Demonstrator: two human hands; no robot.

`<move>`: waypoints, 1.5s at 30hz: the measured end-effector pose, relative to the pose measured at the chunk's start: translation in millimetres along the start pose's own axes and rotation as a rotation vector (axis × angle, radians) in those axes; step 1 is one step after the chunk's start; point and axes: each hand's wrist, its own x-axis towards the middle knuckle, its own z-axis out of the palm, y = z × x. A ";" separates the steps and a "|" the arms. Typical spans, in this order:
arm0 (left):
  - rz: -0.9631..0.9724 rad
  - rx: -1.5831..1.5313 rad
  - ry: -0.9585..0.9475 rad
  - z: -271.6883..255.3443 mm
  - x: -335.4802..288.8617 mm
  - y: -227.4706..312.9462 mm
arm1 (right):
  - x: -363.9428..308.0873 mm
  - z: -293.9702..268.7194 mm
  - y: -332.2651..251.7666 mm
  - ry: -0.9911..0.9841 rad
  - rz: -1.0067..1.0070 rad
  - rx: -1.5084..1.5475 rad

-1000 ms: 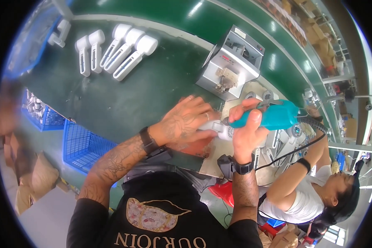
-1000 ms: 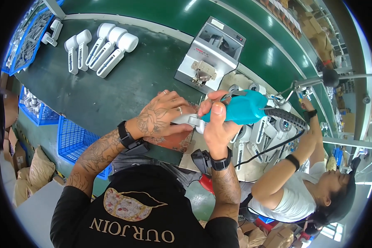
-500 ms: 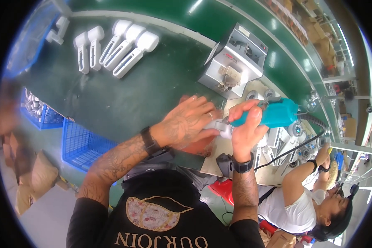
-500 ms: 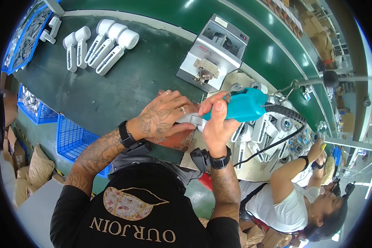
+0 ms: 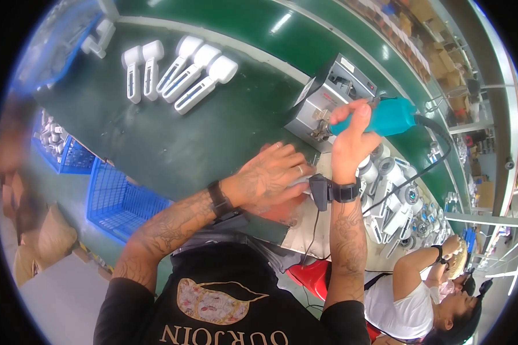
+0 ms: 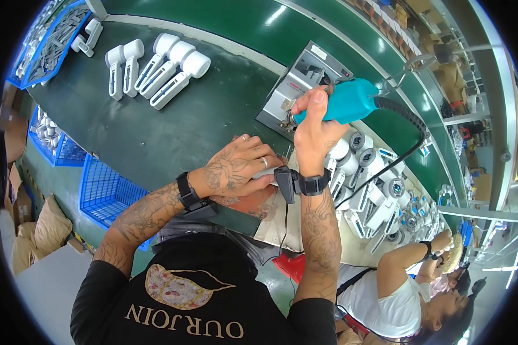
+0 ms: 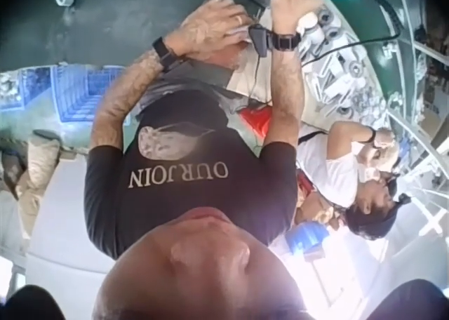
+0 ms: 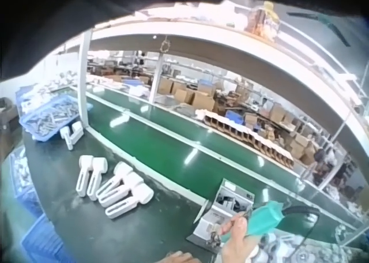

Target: The person picks up a white plastic component, aligns it with a base, and drives a screw into the assembly using a power screwdriver. After completing each unit, they place it on the workbench and reach for the next component to repeat the process.

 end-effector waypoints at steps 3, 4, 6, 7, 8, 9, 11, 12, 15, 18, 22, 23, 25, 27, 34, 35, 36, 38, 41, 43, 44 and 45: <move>0.002 0.005 -0.017 -3.8 1.3 1.8 | -3.3 -2.9 -2.5 -0.030 -0.006 0.023; 0.010 -0.001 -0.024 -2.1 -0.2 -0.2 | -7.9 -1.0 -4.9 -0.053 0.033 0.046; -0.040 -0.003 -0.018 0.4 -4.5 -3.7 | -15.3 -2.7 -18.3 -0.084 0.080 0.071; -0.049 -0.006 -0.020 0.7 -4.8 -5.0 | -23.3 -6.7 -28.6 -0.057 0.099 0.083; -0.034 0.001 -0.012 0.9 -0.9 -1.8 | -33.9 -17.3 -38.4 -0.021 0.117 0.079; -0.030 0.019 -0.004 -1.0 -0.6 -1.6 | -42.4 -26.6 -41.2 -0.003 0.112 0.141; -0.037 0.009 -0.034 -1.3 0.4 -1.0 | -61.0 -45.1 -48.7 -0.066 0.124 0.244; -0.034 0.005 -0.059 -0.8 1.4 -1.3 | -67.2 -50.2 -50.6 -0.095 0.106 0.227; -0.027 0.026 -0.024 0.1 -0.5 -1.6 | -80.6 -52.6 -51.8 -0.096 0.140 0.173; -0.034 0.026 -0.001 2.8 -2.5 -1.9 | -84.5 -51.5 -48.6 -0.085 0.144 0.137; -0.051 0.006 -0.027 2.2 -3.0 0.3 | -88.6 -53.6 -46.8 -0.084 0.160 0.142; -0.055 0.006 -0.032 2.3 -3.1 0.5 | -89.3 -54.1 -44.9 -0.084 0.161 0.144; -0.062 0.007 -0.040 2.5 -3.7 0.1 | -91.4 -55.2 -37.7 -0.089 0.169 0.160; -0.043 0.021 -0.025 3.8 -1.7 -0.3 | -93.4 -55.7 -34.0 -0.088 0.163 0.159; -0.029 0.015 -0.040 1.7 2.4 -0.4 | -92.9 -51.6 -29.4 -0.168 0.092 0.239; -0.031 0.014 -0.044 0.3 3.0 -0.3 | -92.4 -50.8 -28.7 -0.177 0.084 0.244; -0.032 0.015 -0.046 -1.5 4.0 0.1 | -92.9 -50.9 -28.8 -0.175 0.077 0.246; -0.014 0.029 -0.059 -4.9 3.4 2.6 | -96.0 -51.0 -30.1 -0.133 0.100 0.226; 0.048 0.087 -0.025 -5.9 0.7 7.0 | -100.2 -48.2 -34.2 -0.067 0.189 0.159; 0.093 0.146 0.022 -10.4 -3.7 13.6 | -102.9 -47.6 -47.6 -0.047 0.215 0.180; 0.132 0.138 0.013 -16.1 -7.6 23.1 | -105.5 -48.9 -54.8 -0.020 0.258 0.181; 0.173 0.125 0.004 -20.4 -10.0 30.9 | -108.2 -53.4 -61.3 0.012 0.236 0.287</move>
